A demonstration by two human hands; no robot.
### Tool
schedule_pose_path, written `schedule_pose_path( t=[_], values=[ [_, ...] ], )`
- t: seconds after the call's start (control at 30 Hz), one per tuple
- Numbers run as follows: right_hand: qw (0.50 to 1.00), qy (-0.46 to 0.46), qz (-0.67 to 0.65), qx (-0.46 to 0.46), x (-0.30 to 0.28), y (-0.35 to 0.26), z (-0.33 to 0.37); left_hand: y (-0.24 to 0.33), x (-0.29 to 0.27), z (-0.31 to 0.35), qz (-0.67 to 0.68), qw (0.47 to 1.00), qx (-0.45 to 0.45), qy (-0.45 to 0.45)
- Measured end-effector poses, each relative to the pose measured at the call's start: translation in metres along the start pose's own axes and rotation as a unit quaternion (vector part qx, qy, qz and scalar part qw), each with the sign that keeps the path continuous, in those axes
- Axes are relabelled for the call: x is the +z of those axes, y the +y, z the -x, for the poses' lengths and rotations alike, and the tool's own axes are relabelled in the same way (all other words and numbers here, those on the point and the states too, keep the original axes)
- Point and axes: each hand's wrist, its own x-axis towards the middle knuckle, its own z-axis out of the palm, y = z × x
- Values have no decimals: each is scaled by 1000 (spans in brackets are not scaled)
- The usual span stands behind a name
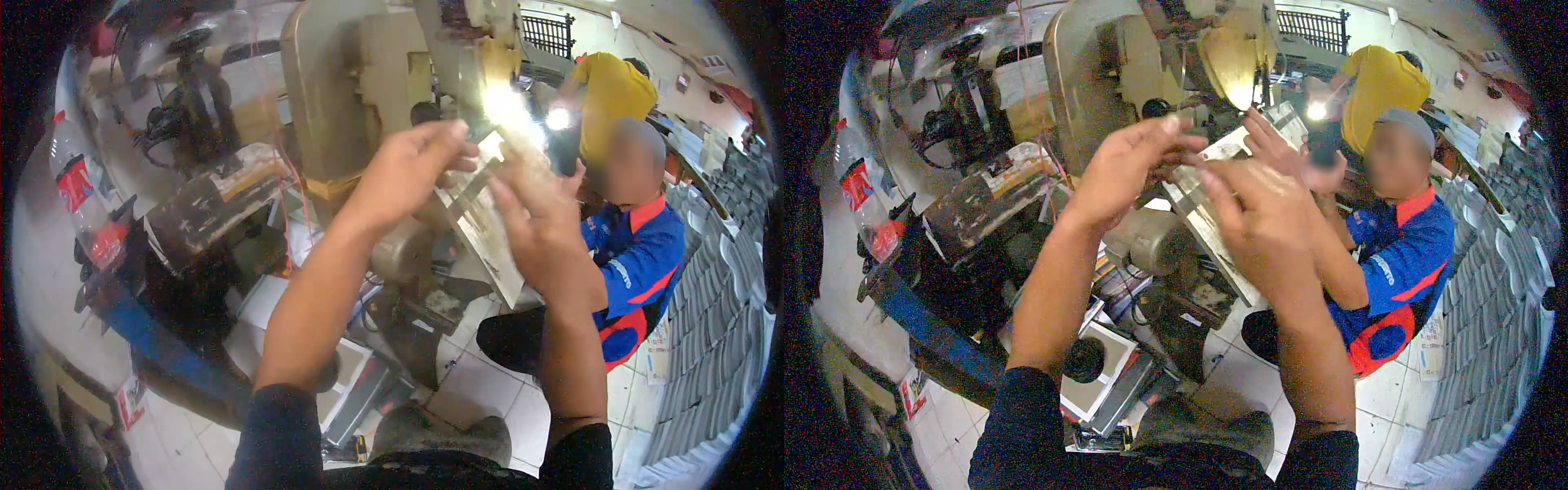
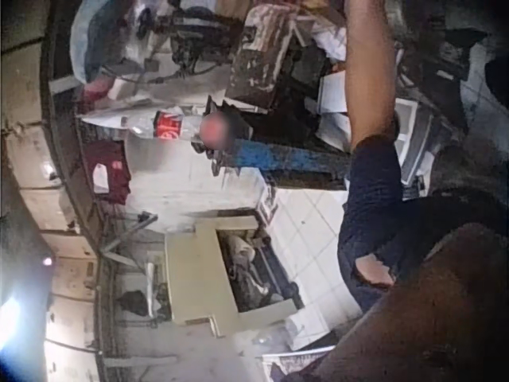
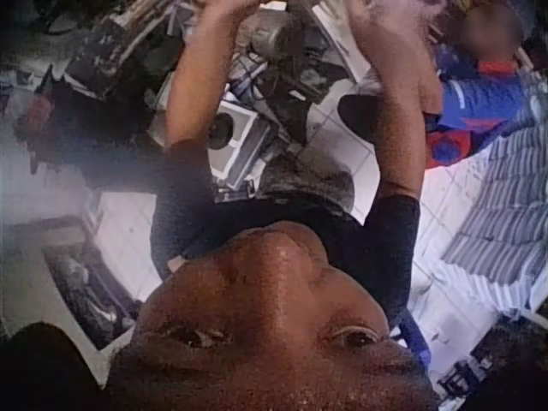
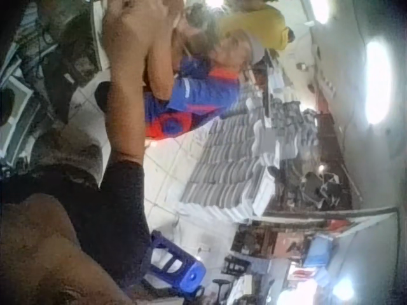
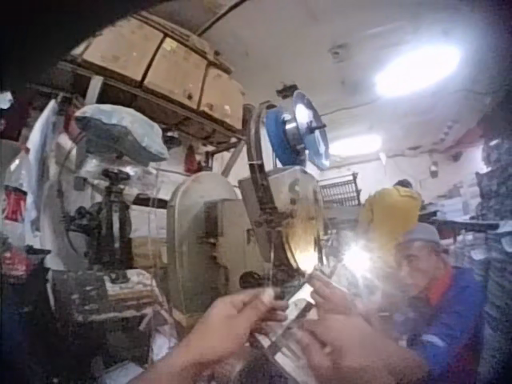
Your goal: The person adjusts components and clears a jam from an industrial sewing machine using a small screwdriver and a light.
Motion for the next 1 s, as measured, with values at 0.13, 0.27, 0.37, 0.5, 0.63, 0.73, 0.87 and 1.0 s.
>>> schedule_pose_path(
  t=[0.13, 0.27, 0.37, 0.5, 0.63, 0.73, 0.87, 1.0],
  values=[
    [999, -50, 18, 2, 3, -3, 9, 2, -1, -29, 355, 934, -23, -1],
    [950, -87, -202, 221, 4, 29, 18, -6, 11, -39, 356, 934, -40, -2],
    [953, -112, -158, 234, 1, 32, 20, -6, 18, -38, 349, 937, -28, -19],
    [977, -127, 54, 162, 15, 35, 24, -8, 29, -44, 190, 979, 16, 69],
    [953, -206, 88, 204, 21, 28, 19, -18, 31, -50, -59, 982, 91, 153],
    [956, -182, -53, 226, 23, 34, 16, -15, 34, -51, -58, 979, 95, 169],
    [913, -249, -146, 290, 16, 28, 12, -15, 37, -55, -92, 977, 103, 164],
    [922, -311, 112, 199, -14, 18, 28, -14, 24, -44, -47, 997, 41, 56]
  ],
)
